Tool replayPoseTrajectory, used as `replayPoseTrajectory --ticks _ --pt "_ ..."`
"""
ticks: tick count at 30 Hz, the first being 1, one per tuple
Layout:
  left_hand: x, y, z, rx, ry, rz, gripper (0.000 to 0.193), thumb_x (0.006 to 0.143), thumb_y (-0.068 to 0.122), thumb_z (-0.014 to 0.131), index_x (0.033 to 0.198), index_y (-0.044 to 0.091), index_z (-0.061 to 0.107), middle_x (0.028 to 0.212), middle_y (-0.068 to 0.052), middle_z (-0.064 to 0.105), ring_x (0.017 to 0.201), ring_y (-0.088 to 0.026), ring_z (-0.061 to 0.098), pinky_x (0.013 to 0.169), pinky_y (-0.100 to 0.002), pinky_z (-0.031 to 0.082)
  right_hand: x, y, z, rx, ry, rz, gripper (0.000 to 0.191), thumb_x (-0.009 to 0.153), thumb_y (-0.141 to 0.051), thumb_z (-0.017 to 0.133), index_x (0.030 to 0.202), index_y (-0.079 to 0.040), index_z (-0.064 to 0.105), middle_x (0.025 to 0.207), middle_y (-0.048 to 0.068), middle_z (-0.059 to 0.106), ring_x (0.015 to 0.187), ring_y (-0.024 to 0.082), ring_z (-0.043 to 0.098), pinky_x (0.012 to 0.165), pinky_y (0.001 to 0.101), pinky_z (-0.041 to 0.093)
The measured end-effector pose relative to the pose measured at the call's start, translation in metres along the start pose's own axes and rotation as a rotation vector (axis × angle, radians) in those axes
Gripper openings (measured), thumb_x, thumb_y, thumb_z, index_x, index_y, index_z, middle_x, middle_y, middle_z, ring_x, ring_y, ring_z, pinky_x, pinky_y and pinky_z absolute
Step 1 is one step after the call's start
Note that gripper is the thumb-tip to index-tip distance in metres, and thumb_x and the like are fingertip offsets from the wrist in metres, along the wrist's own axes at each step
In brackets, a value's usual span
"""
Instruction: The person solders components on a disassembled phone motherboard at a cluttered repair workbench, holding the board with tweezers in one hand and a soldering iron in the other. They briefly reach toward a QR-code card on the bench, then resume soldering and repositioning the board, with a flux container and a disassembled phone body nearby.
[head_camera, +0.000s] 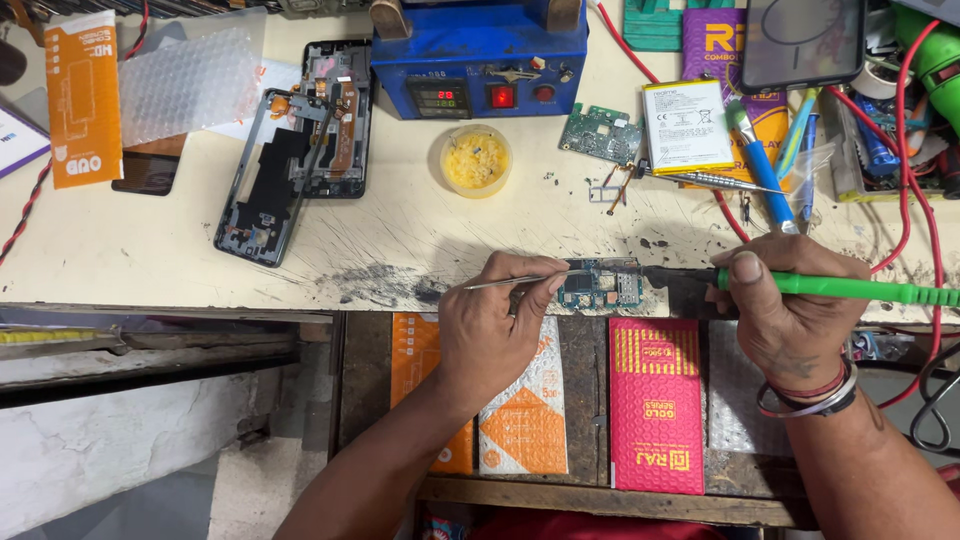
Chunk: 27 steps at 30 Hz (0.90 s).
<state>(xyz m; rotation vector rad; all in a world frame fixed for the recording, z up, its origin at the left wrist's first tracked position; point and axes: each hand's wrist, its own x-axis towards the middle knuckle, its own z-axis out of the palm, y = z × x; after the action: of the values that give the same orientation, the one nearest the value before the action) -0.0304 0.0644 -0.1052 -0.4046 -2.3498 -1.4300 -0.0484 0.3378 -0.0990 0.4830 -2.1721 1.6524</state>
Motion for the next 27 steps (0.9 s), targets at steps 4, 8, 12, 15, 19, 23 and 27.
replayPoseTrajectory --ticks 4,8,12,15,19,23,27 --pt "0.0004 0.0015 0.0002 0.023 0.009 0.010 0.015 0.104 0.022 0.067 0.107 0.007 0.064 0.100 -0.006 0.079 0.089 -0.017 0.080 0.074 -0.030 0.064 0.0010 -0.0013 -0.0003 0.010 -0.007 -0.002 0.036 0.113 -0.024 0.067 0.088 0.002 0.064 0.073 0.008 0.067 0.054 0.009 0.063 0.048 0.0210 0.049" --pt "0.0014 0.0020 0.0001 0.022 0.006 0.016 0.014 0.105 0.021 0.067 0.107 0.008 0.063 0.101 -0.005 0.079 0.090 -0.017 0.080 0.075 -0.030 0.065 0.0015 -0.0017 -0.0005 -0.009 -0.003 0.004 0.035 0.112 -0.023 0.066 0.089 0.003 0.065 0.072 0.008 0.067 0.054 0.009 0.062 0.048 0.0214 0.049" --pt "0.0014 0.0025 -0.0002 0.026 -0.016 -0.026 0.015 0.102 0.021 0.068 0.106 0.008 0.064 0.099 -0.005 0.079 0.083 -0.016 0.080 0.070 -0.030 0.064 0.0008 -0.0020 -0.0004 -0.025 -0.012 -0.003 0.034 0.113 -0.023 0.066 0.090 0.002 0.065 0.073 0.008 0.067 0.055 0.009 0.063 0.049 0.0213 0.049" --pt "0.0011 0.0030 -0.0004 0.035 0.020 0.030 0.013 0.104 0.021 0.068 0.107 0.008 0.064 0.100 -0.006 0.078 0.089 -0.017 0.080 0.073 -0.030 0.064 0.0016 -0.0021 -0.0007 -0.022 -0.014 -0.018 0.035 0.113 -0.023 0.066 0.088 0.002 0.065 0.073 0.008 0.067 0.054 0.009 0.063 0.049 0.0213 0.049" --pt "0.0008 0.0020 -0.0002 0.021 0.009 0.025 0.013 0.105 0.021 0.067 0.107 0.008 0.063 0.101 -0.006 0.079 0.090 -0.017 0.080 0.075 -0.030 0.064 0.0024 -0.0026 0.0001 -0.009 -0.010 -0.011 0.035 0.112 -0.023 0.066 0.089 0.002 0.065 0.073 0.008 0.066 0.055 0.009 0.063 0.049 0.0212 0.049" --pt "0.0001 -0.0001 0.0009 0.011 -0.004 0.014 0.014 0.105 0.021 0.067 0.107 0.008 0.061 0.101 -0.006 0.079 0.089 -0.016 0.080 0.073 -0.029 0.065 0.0028 -0.0032 0.0000 -0.027 -0.021 -0.015 0.032 0.112 -0.024 0.065 0.093 0.002 0.065 0.072 0.007 0.067 0.055 0.009 0.063 0.049 0.0211 0.049" --pt "-0.0004 -0.0005 0.0016 0.016 0.009 0.034 0.014 0.105 0.021 0.066 0.108 0.007 0.061 0.101 -0.006 0.078 0.091 -0.016 0.080 0.074 -0.029 0.066 0.0033 -0.0034 -0.0005 -0.043 -0.022 -0.016 0.035 0.112 -0.024 0.066 0.090 0.002 0.065 0.071 0.007 0.067 0.054 0.009 0.063 0.048 0.0211 0.049"
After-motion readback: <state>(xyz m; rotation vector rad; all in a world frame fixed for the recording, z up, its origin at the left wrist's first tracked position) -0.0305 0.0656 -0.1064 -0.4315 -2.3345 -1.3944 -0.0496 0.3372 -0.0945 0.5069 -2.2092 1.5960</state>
